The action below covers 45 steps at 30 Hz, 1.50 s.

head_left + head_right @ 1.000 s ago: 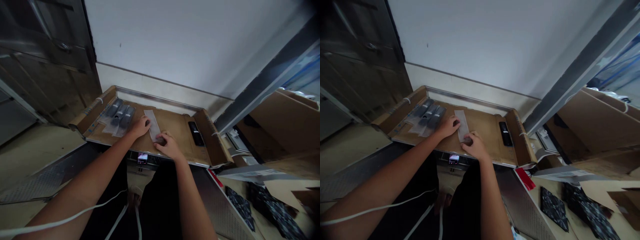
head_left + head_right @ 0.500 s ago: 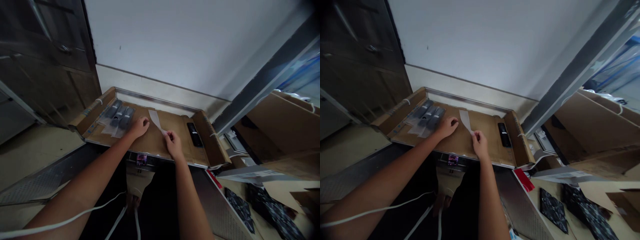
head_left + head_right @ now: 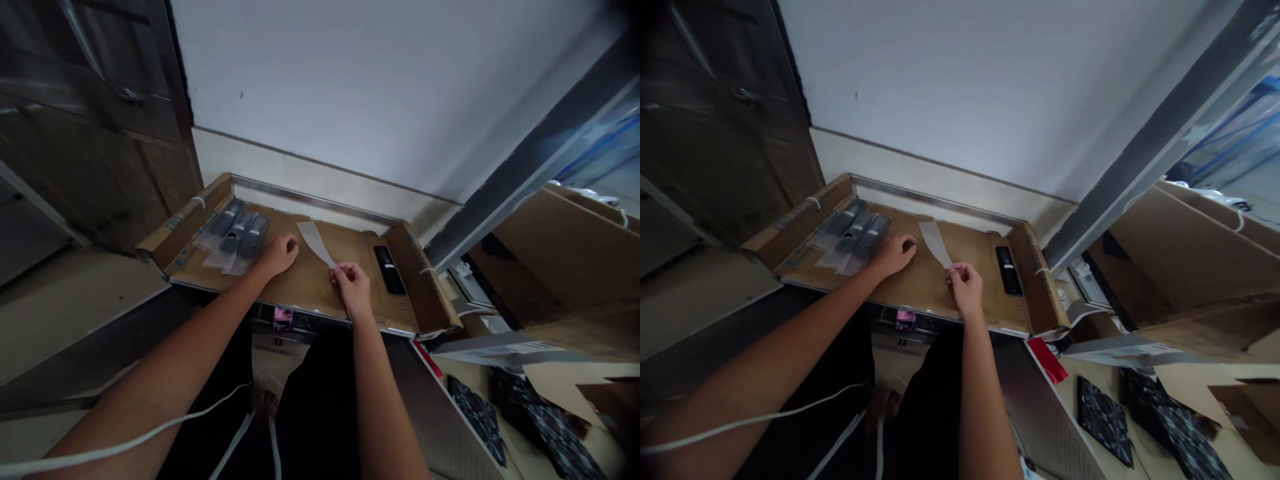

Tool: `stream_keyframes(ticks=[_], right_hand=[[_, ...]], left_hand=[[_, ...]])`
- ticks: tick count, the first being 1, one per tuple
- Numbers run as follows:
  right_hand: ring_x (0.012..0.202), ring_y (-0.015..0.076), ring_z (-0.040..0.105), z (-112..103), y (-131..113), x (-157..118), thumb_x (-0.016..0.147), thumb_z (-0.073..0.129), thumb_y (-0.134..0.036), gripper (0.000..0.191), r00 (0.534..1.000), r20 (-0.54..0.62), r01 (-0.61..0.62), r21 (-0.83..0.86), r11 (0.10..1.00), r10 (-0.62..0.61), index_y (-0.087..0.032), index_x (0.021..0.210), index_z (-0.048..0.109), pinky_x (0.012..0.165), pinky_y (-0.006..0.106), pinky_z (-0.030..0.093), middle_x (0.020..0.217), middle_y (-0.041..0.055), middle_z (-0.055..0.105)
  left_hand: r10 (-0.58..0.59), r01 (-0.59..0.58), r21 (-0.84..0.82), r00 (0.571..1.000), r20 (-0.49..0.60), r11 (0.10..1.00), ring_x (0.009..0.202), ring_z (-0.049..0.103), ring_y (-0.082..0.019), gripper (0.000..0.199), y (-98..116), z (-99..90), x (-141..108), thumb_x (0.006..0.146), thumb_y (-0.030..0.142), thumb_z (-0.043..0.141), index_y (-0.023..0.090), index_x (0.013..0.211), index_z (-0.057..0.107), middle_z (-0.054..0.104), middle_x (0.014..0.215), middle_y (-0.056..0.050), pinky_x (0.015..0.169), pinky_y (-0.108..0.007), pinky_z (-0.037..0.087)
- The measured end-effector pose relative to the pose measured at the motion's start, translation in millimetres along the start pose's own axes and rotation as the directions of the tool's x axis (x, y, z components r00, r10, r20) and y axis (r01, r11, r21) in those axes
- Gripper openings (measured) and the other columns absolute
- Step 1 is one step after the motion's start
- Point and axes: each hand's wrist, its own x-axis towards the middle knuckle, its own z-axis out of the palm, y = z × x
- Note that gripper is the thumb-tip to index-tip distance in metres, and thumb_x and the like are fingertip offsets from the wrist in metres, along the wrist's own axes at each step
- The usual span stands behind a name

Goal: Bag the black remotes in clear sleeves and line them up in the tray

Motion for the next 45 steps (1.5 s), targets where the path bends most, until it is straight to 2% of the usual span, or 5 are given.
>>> stream_keyframes(ticks=[11, 18, 38, 42, 45], right_hand=[[0.077, 0.0193, 0.063, -3.6, 8.0, 1.3, 0.075, 0.068, -0.042, 0.032, 0.995, 0.053, 0.091, -0.293, 0.952, -0.079, -0.015, 0.090, 0.075, 0.073, 0.031, 0.050, 0.086, 0.0082, 0.073], [0.064, 0.0168, 0.061, -1.4, 6.3, 1.1, 0.072, 0.068, -0.046, 0.037, 1.000, 0.003, 0.002, -0.194, 0.981, -0.001, -0.015, 0.091, 0.073, 0.065, 0.031, 0.051, 0.078, 0.0059, 0.072], [0.063, 0.0165, 0.059, -1.9, 6.1, 0.7, 0.075, 0.067, -0.043, 0.033, 1.000, 0.012, -0.001, -0.192, 0.981, 0.003, -0.016, 0.092, 0.073, 0.065, 0.030, 0.049, 0.074, 0.0038, 0.070], [0.076, 0.0178, 0.063, -1.9, -1.7, -2.6, 0.078, 0.064, -0.038, 0.025, 0.983, 0.141, 0.149, -0.215, 0.965, -0.120, -0.018, 0.088, 0.075, 0.073, 0.031, 0.050, 0.087, 0.0060, 0.071], [0.088, 0.0190, 0.065, -0.5, -10.2, -6.6, 0.079, 0.060, -0.033, 0.020, 0.943, 0.280, 0.247, -0.219, 0.944, -0.181, -0.020, 0.080, 0.075, 0.082, 0.031, 0.049, 0.093, 0.0062, 0.072]], left_hand=[[0.038, -0.039, 0.019, 0.999, 0.028, 0.999, 0.100, 0.063, -0.024, 0.012, 1.8, -0.8, -0.1, 0.085, 0.017, 0.057, 0.019, 0.092, 0.067, 0.072, 0.101, -0.007, 0.096, -0.040, 0.049], [0.032, -0.032, 0.020, 0.999, 0.017, 0.999, 0.099, 0.063, -0.023, 0.011, -1.5, 1.1, 0.0, 0.084, 0.017, 0.058, 0.021, 0.090, 0.067, 0.072, 0.100, -0.006, 0.096, -0.040, 0.049], [0.033, -0.034, 0.041, 0.999, 0.039, 0.999, 0.099, 0.063, -0.023, 0.012, 0.4, 0.3, -0.1, 0.084, 0.017, 0.059, 0.020, 0.091, 0.068, 0.072, 0.100, -0.007, 0.097, -0.040, 0.049], [0.049, -0.048, -0.010, 0.998, 0.026, 0.999, 0.105, 0.062, -0.022, 0.019, 1.2, -0.3, -1.3, 0.088, 0.019, 0.054, 0.019, 0.102, 0.067, 0.070, 0.107, -0.007, 0.099, -0.038, 0.049], [0.120, -0.120, -0.002, 0.992, 0.031, 0.993, 0.123, 0.056, -0.021, 0.030, 1.1, -1.6, -1.5, 0.094, 0.022, 0.046, 0.019, 0.118, 0.065, 0.064, 0.127, -0.009, 0.110, -0.040, 0.042]])
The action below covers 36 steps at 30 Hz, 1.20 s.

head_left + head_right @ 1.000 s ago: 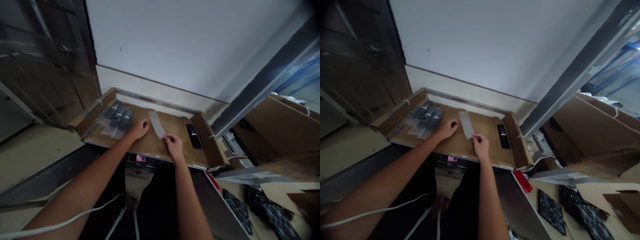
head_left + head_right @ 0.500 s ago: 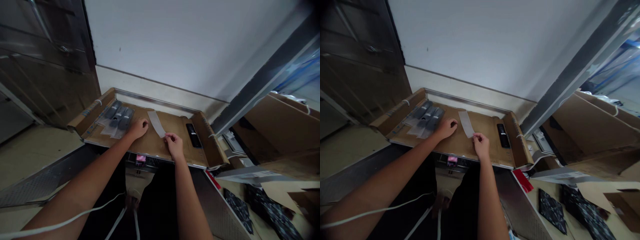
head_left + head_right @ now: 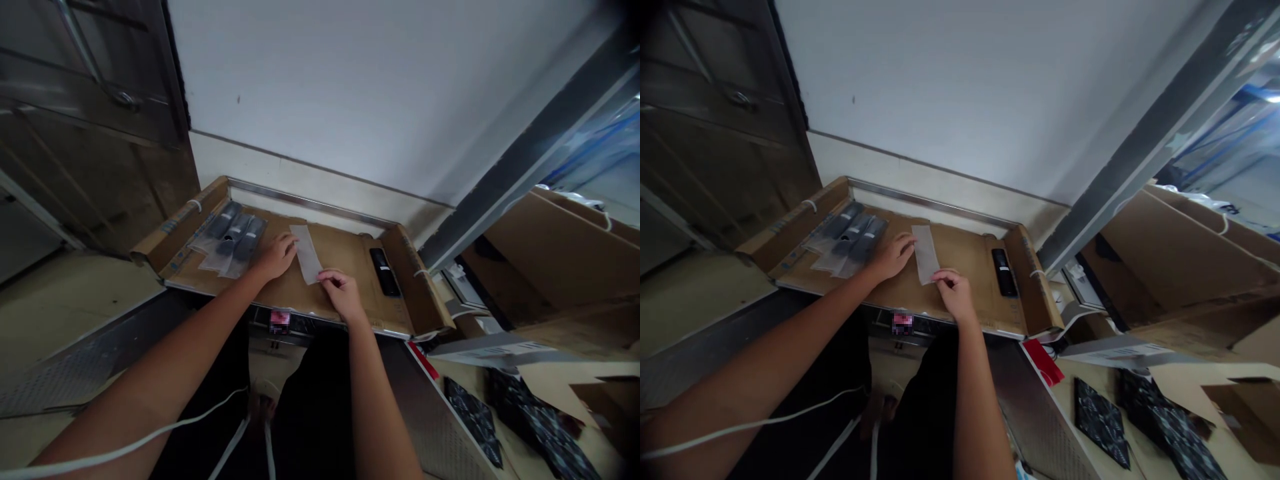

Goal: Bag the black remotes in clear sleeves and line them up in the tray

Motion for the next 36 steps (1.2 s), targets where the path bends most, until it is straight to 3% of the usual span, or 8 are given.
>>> stream_keyframes(ticks=[8, 11, 14, 17, 23, 26, 32, 36], right_hand=[[0.066, 0.0168, 0.057, -6.0, -13.1, -9.7, 0.072, 0.051, -0.027, 0.023, 0.974, 0.211, -0.075, -0.053, 0.996, 0.085, -0.020, 0.058, 0.067, 0.068, 0.028, 0.043, 0.062, 0.0011, 0.063], [0.064, 0.0184, 0.058, -6.6, -10.4, -10.1, 0.079, 0.046, -0.032, 0.031, 0.983, 0.135, -0.114, -0.053, 0.992, 0.120, -0.019, 0.064, 0.070, 0.065, 0.029, 0.045, 0.063, 0.0032, 0.064], [0.100, 0.0259, 0.064, 1.5, -12.2, -10.8, 0.087, 0.049, -0.042, 0.040, 0.999, 0.005, -0.029, -0.310, 0.950, 0.032, -0.018, 0.107, 0.074, 0.088, 0.037, 0.049, 0.108, 0.0110, 0.072], [0.144, 0.0324, 0.035, 15.1, -19.0, -15.4, 0.094, 0.050, -0.047, 0.054, 0.988, 0.155, 0.095, -0.658, 0.747, 0.010, -0.025, 0.142, 0.055, 0.116, 0.050, 0.027, 0.155, 0.0110, 0.043], [0.153, 0.0327, 0.015, 25.2, -25.2, -26.9, 0.103, 0.030, -0.046, 0.059, 0.944, 0.277, 0.139, -0.823, 0.550, 0.176, -0.020, 0.156, 0.033, 0.121, 0.055, 0.012, 0.165, 0.0124, 0.021], [0.153, 0.0333, 0.014, 23.9, -25.5, -29.6, 0.103, 0.028, -0.048, 0.060, 0.948, 0.260, 0.123, -0.831, 0.543, 0.184, -0.020, 0.157, 0.032, 0.121, 0.055, 0.012, 0.165, 0.0129, 0.019], [0.153, 0.0369, 0.011, 31.1, -26.0, -28.7, 0.098, 0.032, -0.065, 0.077, 0.961, 0.162, 0.012, -0.833, 0.553, 0.222, -0.017, 0.158, 0.030, 0.121, 0.056, 0.010, 0.165, 0.0173, 0.017], [0.153, 0.0391, 0.008, 23.5, -13.7, -19.7, 0.097, 0.033, -0.063, 0.079, 0.967, 0.031, -0.112, -0.840, 0.532, 0.253, -0.011, 0.156, 0.031, 0.119, 0.060, 0.008, 0.164, 0.0207, 0.017]], left_hand=[[0.051, -0.075, 0.133, 0.982, 0.181, 0.988, 0.137, 0.045, -0.027, 0.036, -0.7, 6.9, -1.2, 0.097, 0.034, 0.046, 0.021, 0.124, 0.065, 0.057, 0.142, -0.011, 0.119, -0.053, 0.026], [0.012, -0.056, 0.220, 0.980, 0.197, 0.974, 0.139, 0.043, -0.029, 0.040, -2.3, 11.4, -2.9, 0.095, 0.039, 0.049, 0.022, 0.129, 0.062, 0.052, 0.147, -0.012, 0.120, -0.053, 0.024], [0.013, -0.070, 0.257, 0.976, 0.215, 0.964, 0.145, 0.035, -0.032, 0.051, -5.2, 14.1, -4.4, 0.093, 0.048, 0.051, 0.024, 0.137, 0.056, 0.043, 0.155, -0.013, 0.121, -0.055, 0.018], [-0.007, -0.056, 0.264, 0.973, 0.231, 0.963, 0.148, 0.029, -0.035, 0.058, -7.7, 15.7, -3.0, 0.092, 0.055, 0.050, 0.025, 0.142, 0.052, 0.037, 0.159, -0.012, 0.121, -0.058, 0.013], [-0.089, 0.021, 0.282, 0.969, 0.232, 0.959, 0.149, 0.028, -0.036, 0.060, -12.1, 19.2, 14.1, 0.093, 0.056, 0.046, 0.024, 0.144, 0.050, 0.037, 0.159, -0.013, 0.120, -0.061, 0.012], [-0.109, 0.059, 0.255, 0.976, 0.187, 0.965, 0.148, 0.031, -0.036, 0.055, -18.5, 22.4, 25.7, 0.091, 0.050, 0.050, 0.024, 0.139, 0.054, 0.040, 0.157, -0.013, 0.120, -0.061, 0.014], [-0.196, 0.201, 0.019, 0.968, -0.159, 0.979, 0.142, 0.042, -0.026, 0.042, -28.6, 16.2, 35.6, 0.098, 0.035, 0.037, 0.014, 0.125, 0.061, 0.050, 0.149, -0.016, 0.120, -0.044, 0.030], [-0.136, 0.128, -0.083, 0.985, -0.103, 0.988, 0.134, 0.052, -0.022, 0.034, -22.9, 3.9, 18.4, 0.096, 0.030, 0.043, 0.014, 0.118, 0.063, 0.058, 0.140, -0.014, 0.117, -0.039, 0.037]])
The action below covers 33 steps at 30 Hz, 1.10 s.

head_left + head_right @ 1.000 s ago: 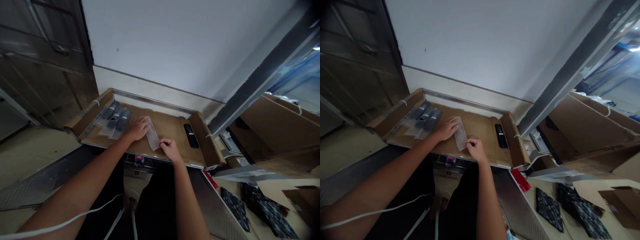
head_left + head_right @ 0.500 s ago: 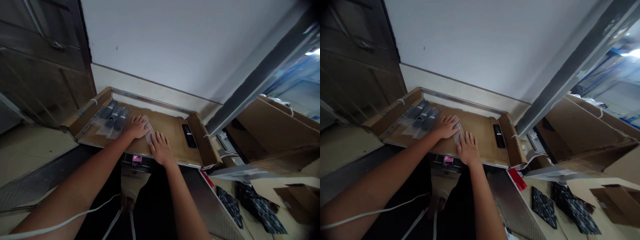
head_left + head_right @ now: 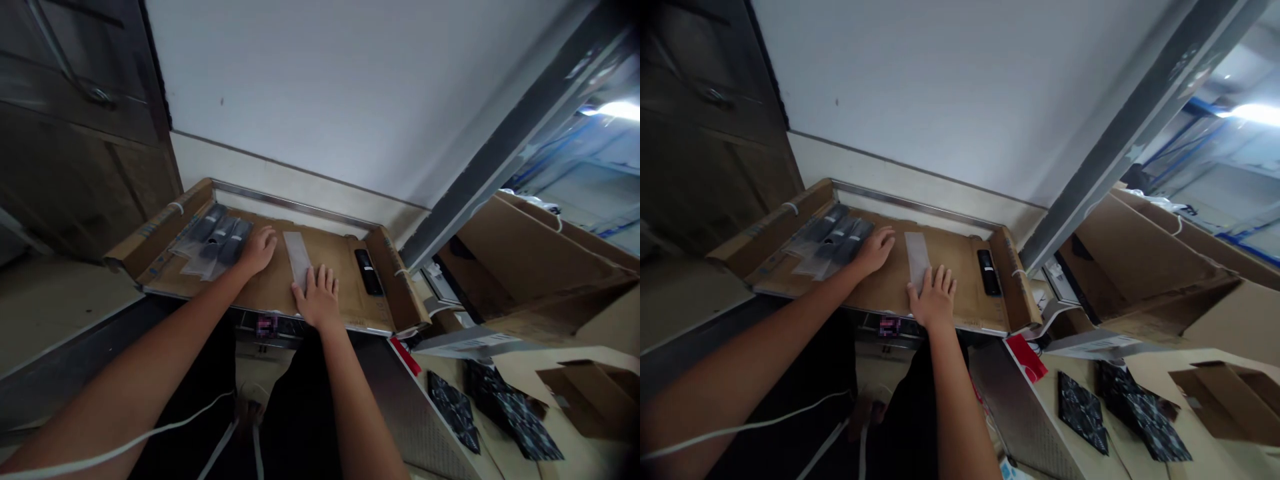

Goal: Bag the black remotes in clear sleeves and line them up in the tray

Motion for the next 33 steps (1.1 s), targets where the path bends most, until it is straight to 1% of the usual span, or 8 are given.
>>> stream_keyframes(ticks=[6, 9, 12, 14, 17, 20, 27, 33], right_hand=[[0.151, 0.0421, 0.013, -2.0, 53.8, 14.7, 0.097, 0.035, -0.054, 0.079, 0.949, -0.188, -0.256, -0.003, 0.967, 0.251, 0.004, 0.151, 0.034, 0.118, 0.061, 0.014, 0.159, 0.0310, 0.023], [0.150, 0.0421, 0.014, -4.8, 70.0, 10.4, 0.098, 0.032, -0.050, 0.074, 0.923, -0.331, -0.198, 0.027, 0.980, 0.196, 0.003, 0.149, 0.038, 0.116, 0.061, 0.021, 0.157, 0.0313, 0.027], [0.150, 0.0407, 0.017, -6.8, 73.7, 4.7, 0.098, 0.035, -0.048, 0.067, 0.894, -0.432, -0.115, 0.028, 0.993, 0.116, -0.003, 0.147, 0.045, 0.115, 0.060, 0.024, 0.156, 0.0282, 0.032], [0.150, 0.0381, 0.020, -8.2, 73.1, 3.8, 0.098, 0.037, -0.044, 0.062, 0.912, -0.406, -0.065, 0.009, 0.998, 0.063, -0.006, 0.145, 0.049, 0.117, 0.058, 0.025, 0.156, 0.0246, 0.036], [0.148, 0.0336, 0.027, -10.8, 72.0, 6.0, 0.100, 0.034, -0.037, 0.053, 0.970, -0.239, 0.042, -0.019, 0.999, -0.045, -0.014, 0.145, 0.051, 0.118, 0.053, 0.026, 0.156, 0.0164, 0.041], [0.146, 0.0335, 0.034, -13.0, 71.7, 7.7, 0.101, 0.033, -0.035, 0.052, 0.991, -0.113, 0.065, -0.026, 0.998, -0.068, -0.016, 0.147, 0.051, 0.119, 0.053, 0.026, 0.154, 0.0142, 0.044], [0.145, 0.0338, 0.035, -12.1, 74.2, 6.1, 0.099, 0.041, -0.037, 0.051, 0.984, -0.180, 0.011, 0.006, 1.000, -0.010, -0.014, 0.141, 0.056, 0.118, 0.051, 0.028, 0.151, 0.0156, 0.047], [0.144, 0.0292, 0.039, -9.5, 77.8, 6.8, 0.099, 0.042, -0.040, 0.051, 0.971, -0.180, 0.174, 0.087, 0.981, -0.157, -0.012, 0.138, 0.058, 0.119, 0.048, 0.030, 0.149, 0.0158, 0.050]], left_hand=[[-0.004, 0.005, -0.020, 0.999, 0.040, 1.000, 0.124, 0.058, -0.022, 0.022, 9.5, -10.4, -22.2, 0.091, 0.023, 0.049, 0.019, 0.106, 0.065, 0.065, 0.130, -0.010, 0.111, -0.040, 0.044], [-0.006, 0.006, -0.009, 0.999, 0.036, 1.000, 0.122, 0.059, -0.022, 0.020, 10.7, -10.5, -21.9, 0.090, 0.022, 0.050, 0.019, 0.103, 0.065, 0.066, 0.126, -0.010, 0.110, -0.041, 0.044], [-0.001, 0.002, -0.007, 1.000, 0.020, 1.000, 0.121, 0.060, -0.022, 0.018, 10.7, -10.3, -21.1, 0.090, 0.021, 0.050, 0.019, 0.100, 0.064, 0.067, 0.124, -0.010, 0.109, -0.040, 0.045], [0.001, -0.001, -0.006, 1.000, 0.019, 1.000, 0.120, 0.060, -0.022, 0.017, 10.9, -10.7, -21.3, 0.090, 0.020, 0.050, 0.019, 0.099, 0.064, 0.067, 0.122, -0.010, 0.108, -0.039, 0.045], [0.000, 0.000, -0.006, 1.000, 0.027, 1.000, 0.115, 0.062, -0.021, 0.017, 11.5, -11.5, -21.9, 0.089, 0.020, 0.050, 0.019, 0.098, 0.063, 0.069, 0.116, -0.009, 0.105, -0.038, 0.047], [0.002, -0.001, -0.004, 1.000, 0.026, 1.000, 0.109, 0.063, -0.022, 0.016, 11.1, -11.6, -21.8, 0.089, 0.020, 0.050, 0.019, 0.097, 0.064, 0.070, 0.112, -0.009, 0.103, -0.038, 0.048], [0.011, -0.011, -0.014, 1.000, 0.012, 1.000, 0.106, 0.064, -0.021, 0.014, 7.2, -10.2, -21.5, 0.086, 0.019, 0.052, 0.020, 0.093, 0.064, 0.070, 0.110, -0.008, 0.099, -0.035, 0.049], [-0.003, 0.003, -0.016, 1.000, 0.021, 1.000, 0.102, 0.064, -0.021, 0.016, 8.9, -11.1, -22.0, 0.086, 0.018, 0.051, 0.018, 0.093, 0.065, 0.071, 0.108, -0.008, 0.097, -0.036, 0.049]])
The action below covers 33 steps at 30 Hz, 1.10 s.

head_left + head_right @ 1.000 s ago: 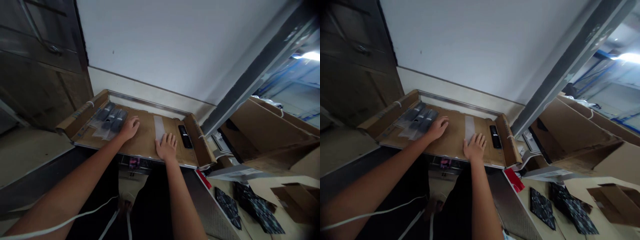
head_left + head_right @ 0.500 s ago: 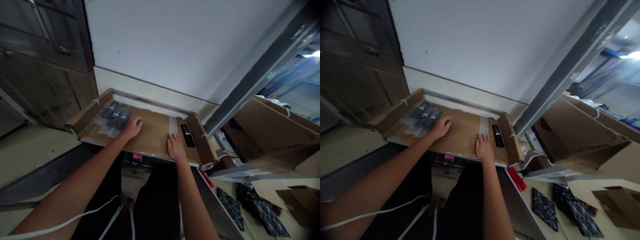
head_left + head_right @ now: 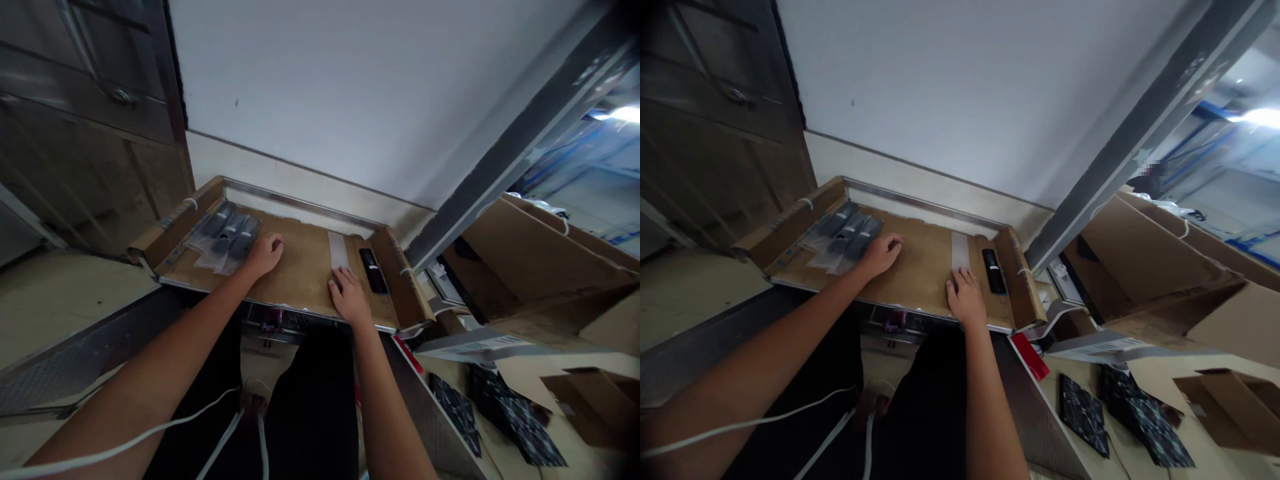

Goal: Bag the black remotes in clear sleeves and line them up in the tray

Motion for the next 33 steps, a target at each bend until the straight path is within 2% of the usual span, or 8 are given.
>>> stream_keyframes(ticks=[5, 8, 12, 15, 19, 23, 29, 33], right_hand=[[0.144, 0.0278, 0.039, 0.9, 1.6, -1.7, 0.099, 0.042, -0.042, 0.055, 0.999, -0.033, 0.040, 0.086, 0.995, -0.037, -0.010, 0.142, 0.053, 0.119, 0.046, 0.031, 0.151, 0.0172, 0.047], [0.140, 0.0268, 0.044, 2.7, 3.3, -2.6, 0.098, 0.043, -0.040, 0.052, 0.991, -0.129, 0.042, 0.128, 0.991, -0.025, -0.010, 0.139, 0.055, 0.117, 0.046, 0.034, 0.147, 0.0173, 0.052], [0.137, 0.0326, 0.043, 3.0, 7.1, -1.9, 0.094, 0.043, -0.031, 0.047, 0.910, -0.377, -0.168, 0.048, 0.985, 0.173, -0.004, 0.128, 0.060, 0.115, 0.051, 0.033, 0.138, 0.0244, 0.055], [0.137, 0.0388, 0.037, -3.9, 10.6, 1.4, 0.088, 0.050, -0.026, 0.047, 0.839, -0.461, -0.360, -0.072, 0.930, 0.289, -0.003, 0.128, 0.058, 0.111, 0.055, 0.033, 0.141, 0.0281, 0.048], [0.119, 0.0395, 0.052, -17.5, 14.0, 10.0, 0.086, 0.051, -0.023, 0.043, 0.809, -0.413, -0.529, -0.201, 0.825, 0.418, -0.006, 0.125, 0.058, 0.096, 0.052, 0.042, 0.128, 0.0259, 0.057], [0.108, 0.0370, 0.058, -22.3, 15.4, 17.9, 0.088, 0.051, -0.028, 0.038, 0.804, -0.377, -0.572, -0.282, 0.770, 0.460, -0.007, 0.118, 0.060, 0.088, 0.046, 0.045, 0.114, 0.0246, 0.062], [0.103, 0.0391, 0.064, -22.0, 13.3, 26.1, 0.079, 0.063, -0.049, 0.057, 0.762, -0.307, -0.642, -0.238, 0.729, 0.570, -0.002, 0.111, 0.063, 0.087, 0.046, 0.048, 0.108, 0.0270, 0.066], [0.099, 0.0389, 0.068, -23.7, 11.6, 27.8, 0.079, 0.063, -0.053, 0.056, 0.738, -0.289, -0.669, -0.196, 0.717, 0.610, -0.005, 0.108, 0.065, 0.085, 0.046, 0.050, 0.103, 0.0253, 0.069]], left_hand=[[0.005, -0.005, -0.005, 1.000, -0.006, 1.000, 0.101, 0.064, -0.022, 0.017, -0.9, 0.8, 0.4, 0.085, 0.018, 0.051, 0.018, 0.093, 0.066, 0.071, 0.105, -0.009, 0.095, -0.036, 0.049], [0.001, -0.001, -0.005, 1.000, -0.005, 1.000, 0.100, 0.064, -0.022, 0.017, -1.3, 0.8, 0.3, 0.085, 0.018, 0.052, 0.018, 0.094, 0.066, 0.071, 0.104, -0.008, 0.095, -0.036, 0.049], [0.002, -0.002, 0.001, 1.000, 0.000, 1.000, 0.100, 0.064, -0.021, 0.016, -1.3, 0.6, 0.1, 0.085, 0.017, 0.052, 0.018, 0.093, 0.066, 0.071, 0.105, -0.008, 0.095, -0.035, 0.049], [-0.004, 0.004, 0.021, 1.000, -0.002, 1.000, 0.101, 0.064, -0.022, 0.016, -1.8, 0.7, 0.1, 0.084, 0.016, 0.052, 0.018, 0.093, 0.066, 0.071, 0.105, -0.008, 0.095, -0.036, 0.049], [-0.010, 0.010, 0.035, 1.000, 0.001, 0.999, 0.099, 0.064, -0.021, 0.016, -2.3, 0.8, -0.1, 0.084, 0.016, 0.053, 0.018, 0.093, 0.066, 0.072, 0.103, -0.008, 0.094, -0.035, 0.049], [-0.013, 0.013, 0.028, 1.000, 0.002, 1.000, 0.101, 0.065, -0.021, 0.017, -1.8, 1.0, 0.2, 0.083, 0.014, 0.053, 0.018, 0.094, 0.066, 0.072, 0.105, -0.008, 0.095, -0.035, 0.049], [-0.034, 0.034, 0.033, 0.999, 0.008, 0.999, 0.098, 0.065, -0.021, 0.018, -0.8, 0.0, 0.9, 0.083, 0.015, 0.053, 0.017, 0.093, 0.068, 0.073, 0.103, -0.008, 0.093, -0.034, 0.050], [-0.043, 0.043, 0.026, 0.999, 0.015, 0.999, 0.096, 0.066, -0.020, 0.019, -1.0, -0.3, 0.7, 0.082, 0.014, 0.054, 0.018, 0.093, 0.069, 0.073, 0.102, -0.007, 0.092, -0.033, 0.050]])
